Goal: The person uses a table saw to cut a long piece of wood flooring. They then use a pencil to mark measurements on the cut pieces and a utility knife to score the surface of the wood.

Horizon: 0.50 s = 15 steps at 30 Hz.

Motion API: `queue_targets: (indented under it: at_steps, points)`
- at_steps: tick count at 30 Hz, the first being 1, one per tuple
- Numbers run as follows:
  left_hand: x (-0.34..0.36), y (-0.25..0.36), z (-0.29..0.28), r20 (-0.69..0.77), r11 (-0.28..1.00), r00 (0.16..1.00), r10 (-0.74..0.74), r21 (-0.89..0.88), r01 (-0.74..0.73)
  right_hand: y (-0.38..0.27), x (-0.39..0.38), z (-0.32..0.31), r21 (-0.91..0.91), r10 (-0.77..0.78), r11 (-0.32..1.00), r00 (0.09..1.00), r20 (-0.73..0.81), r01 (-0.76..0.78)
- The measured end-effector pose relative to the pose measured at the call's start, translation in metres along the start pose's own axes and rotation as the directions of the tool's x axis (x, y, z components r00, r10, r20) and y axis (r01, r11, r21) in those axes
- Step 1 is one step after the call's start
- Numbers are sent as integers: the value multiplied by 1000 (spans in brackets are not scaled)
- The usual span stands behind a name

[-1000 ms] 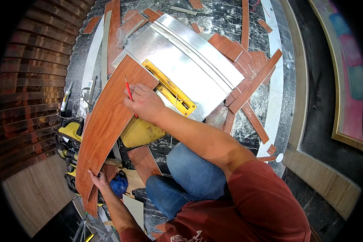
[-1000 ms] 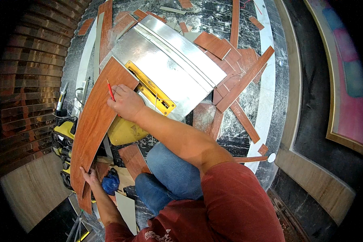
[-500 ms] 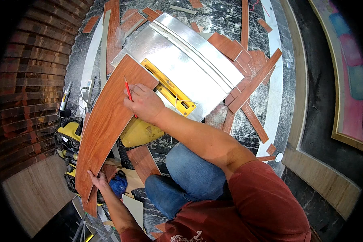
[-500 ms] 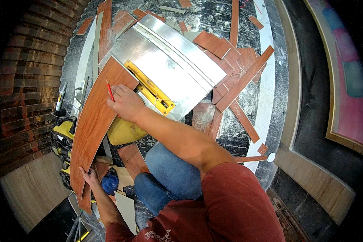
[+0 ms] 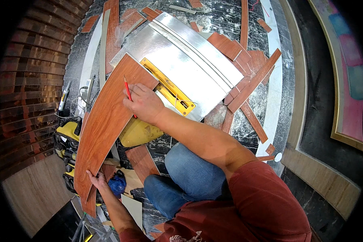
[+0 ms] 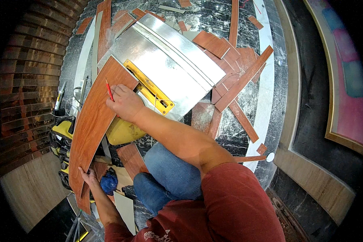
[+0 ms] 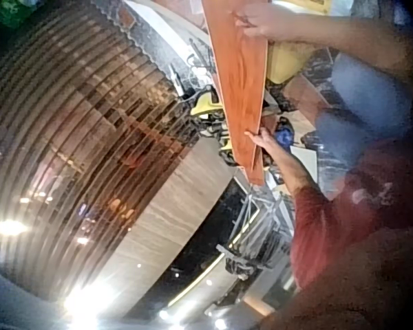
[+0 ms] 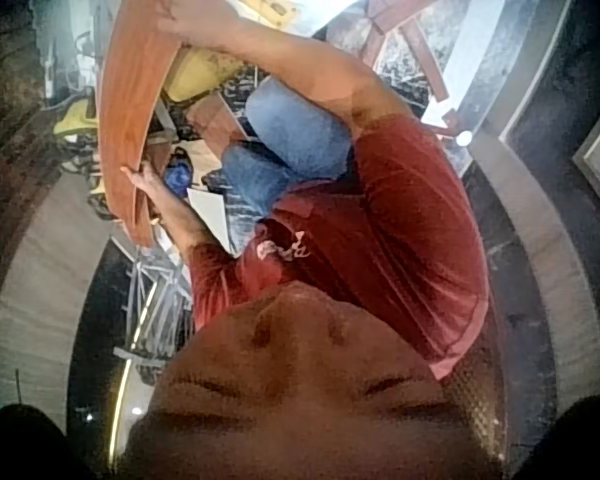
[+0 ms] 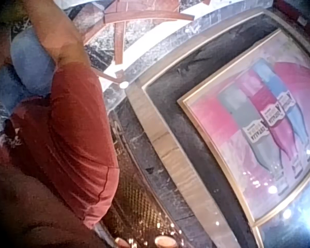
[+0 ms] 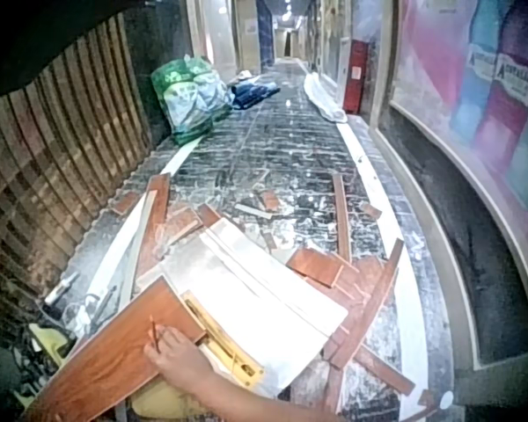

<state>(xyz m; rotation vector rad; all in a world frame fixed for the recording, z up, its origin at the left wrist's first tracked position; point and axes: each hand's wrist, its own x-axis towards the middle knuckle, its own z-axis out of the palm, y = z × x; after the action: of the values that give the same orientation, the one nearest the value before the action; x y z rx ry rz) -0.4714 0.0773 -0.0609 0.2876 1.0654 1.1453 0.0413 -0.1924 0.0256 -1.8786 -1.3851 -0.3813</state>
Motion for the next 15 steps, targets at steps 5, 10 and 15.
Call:
queue_targets:
  at_steps: [5,10,15]
  points:
    - [0,4,-4,40,1000,999,-5,-1,6,-2,1,-2,2,-3,1000,1000,-5,3]
    - [2,8,-9,51,1000,999,-19,-4,19,-3,1,-3,7,-5,1000,1000,-14,5]
    - [-6,-2,1,39,1000,999,-11,-3,11,-3,-1,-5,-9,-9,1000,1000,-18,9]
